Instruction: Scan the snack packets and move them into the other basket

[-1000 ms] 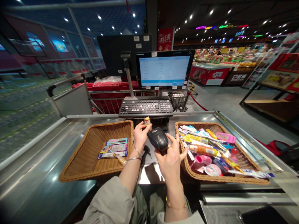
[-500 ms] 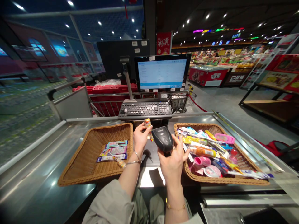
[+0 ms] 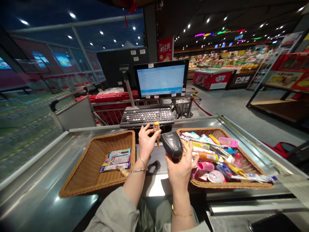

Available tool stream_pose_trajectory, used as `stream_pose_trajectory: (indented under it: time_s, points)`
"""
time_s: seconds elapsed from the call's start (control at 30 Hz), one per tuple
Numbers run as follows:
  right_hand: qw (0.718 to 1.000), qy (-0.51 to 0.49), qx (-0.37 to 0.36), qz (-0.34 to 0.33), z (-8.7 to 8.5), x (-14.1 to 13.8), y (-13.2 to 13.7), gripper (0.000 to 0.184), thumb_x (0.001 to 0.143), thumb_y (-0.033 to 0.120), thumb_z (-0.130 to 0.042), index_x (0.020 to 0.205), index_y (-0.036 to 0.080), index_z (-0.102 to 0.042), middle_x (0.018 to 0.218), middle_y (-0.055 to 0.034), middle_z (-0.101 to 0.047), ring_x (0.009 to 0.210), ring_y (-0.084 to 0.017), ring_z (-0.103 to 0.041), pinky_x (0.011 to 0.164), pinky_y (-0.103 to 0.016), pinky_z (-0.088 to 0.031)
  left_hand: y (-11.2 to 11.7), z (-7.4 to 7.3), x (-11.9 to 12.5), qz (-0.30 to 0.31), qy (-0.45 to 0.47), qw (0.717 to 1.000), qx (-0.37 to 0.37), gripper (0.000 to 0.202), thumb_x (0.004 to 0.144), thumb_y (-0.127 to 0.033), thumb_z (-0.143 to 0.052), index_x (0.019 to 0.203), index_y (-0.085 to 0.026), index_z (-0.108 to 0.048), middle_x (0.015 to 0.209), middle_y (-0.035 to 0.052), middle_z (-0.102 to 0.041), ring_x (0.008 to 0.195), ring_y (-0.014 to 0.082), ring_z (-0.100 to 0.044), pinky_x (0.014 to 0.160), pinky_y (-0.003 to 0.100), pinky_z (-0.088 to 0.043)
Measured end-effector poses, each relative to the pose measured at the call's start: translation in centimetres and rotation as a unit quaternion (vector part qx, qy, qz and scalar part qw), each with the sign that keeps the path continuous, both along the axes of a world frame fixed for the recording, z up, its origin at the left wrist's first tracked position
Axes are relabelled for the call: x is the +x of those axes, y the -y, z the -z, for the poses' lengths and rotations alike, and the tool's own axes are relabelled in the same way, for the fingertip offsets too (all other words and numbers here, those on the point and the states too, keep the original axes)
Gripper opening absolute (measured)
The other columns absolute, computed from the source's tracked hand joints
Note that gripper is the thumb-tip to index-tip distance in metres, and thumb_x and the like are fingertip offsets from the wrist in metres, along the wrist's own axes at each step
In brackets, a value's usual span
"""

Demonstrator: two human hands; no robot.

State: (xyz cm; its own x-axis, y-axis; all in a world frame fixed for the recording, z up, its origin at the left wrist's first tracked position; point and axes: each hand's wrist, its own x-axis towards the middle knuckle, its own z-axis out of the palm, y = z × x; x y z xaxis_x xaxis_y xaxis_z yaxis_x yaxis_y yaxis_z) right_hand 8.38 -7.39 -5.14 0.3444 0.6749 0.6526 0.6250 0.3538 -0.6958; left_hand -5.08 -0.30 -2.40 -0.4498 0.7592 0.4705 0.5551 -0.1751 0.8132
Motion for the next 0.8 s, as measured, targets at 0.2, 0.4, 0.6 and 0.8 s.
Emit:
stream_pose_trajectory:
  time_s: [0.2, 0.4, 0.6, 0.8]
  points:
    - [0.999, -0.031, 0.011, 0.037, 0.2, 1.1, -0.1, 0.053, 0.081, 0.047, -0.068, 0.123, 0.015, -0.062, 0.132, -0.0188, -0.064, 0.14, -0.042, -0.044, 0.114, -0.069, -0.021, -0.4, -1.0, 1.2, 0.017, -0.023, 0.999, 0.021, 0.011, 0.075, -0.034, -0.081, 0.082, -0.025, -0.08, 0.13, 0.008, -0.068, 0.141, 0.0323, -0.042, 0.121, 0.049, -0.029]
    - [0.995, -0.067, 0.004, 0.078, 0.8, 2.1, -0.5, 0.053, 0.078, 0.046, -0.07, 0.121, 0.015, -0.064, 0.133, -0.0201, -0.063, 0.138, -0.042, -0.045, 0.115, -0.071, -0.018, -1.3, -1.6, 2.8, 0.043, -0.026, 0.998, 0.032, 0.014, 0.075, -0.034, -0.082, 0.083, -0.024, -0.08, 0.132, 0.0084, -0.067, 0.144, 0.0336, -0.039, 0.121, 0.049, -0.03]
    - [0.984, -0.12, -0.016, 0.132, 0.6, 2.9, -0.3, 0.059, 0.074, 0.052, -0.071, 0.12, 0.015, -0.066, 0.138, -0.0202, -0.059, 0.136, -0.042, -0.047, 0.116, -0.068, -0.023, -2.4, -2.0, 5.0, 0.073, -0.051, 0.996, 0.027, 0.017, 0.076, -0.036, -0.081, 0.085, -0.021, -0.08, 0.132, 0.0114, -0.067, 0.143, 0.0324, -0.041, 0.12, 0.05, -0.031]
    - [0.968, -0.162, -0.016, 0.191, 0.5, 4.5, -0.3, 0.075, 0.071, 0.06, -0.072, 0.129, 0.012, -0.062, 0.134, -0.0225, -0.062, 0.132, -0.042, -0.051, 0.115, -0.065, -0.028, -3.6, -2.6, 7.0, 0.129, -0.05, 0.989, 0.044, 0.018, 0.079, -0.039, -0.078, 0.08, -0.021, -0.079, 0.119, 0.0104, -0.073, 0.133, 0.0265, -0.054, 0.123, 0.046, -0.027]
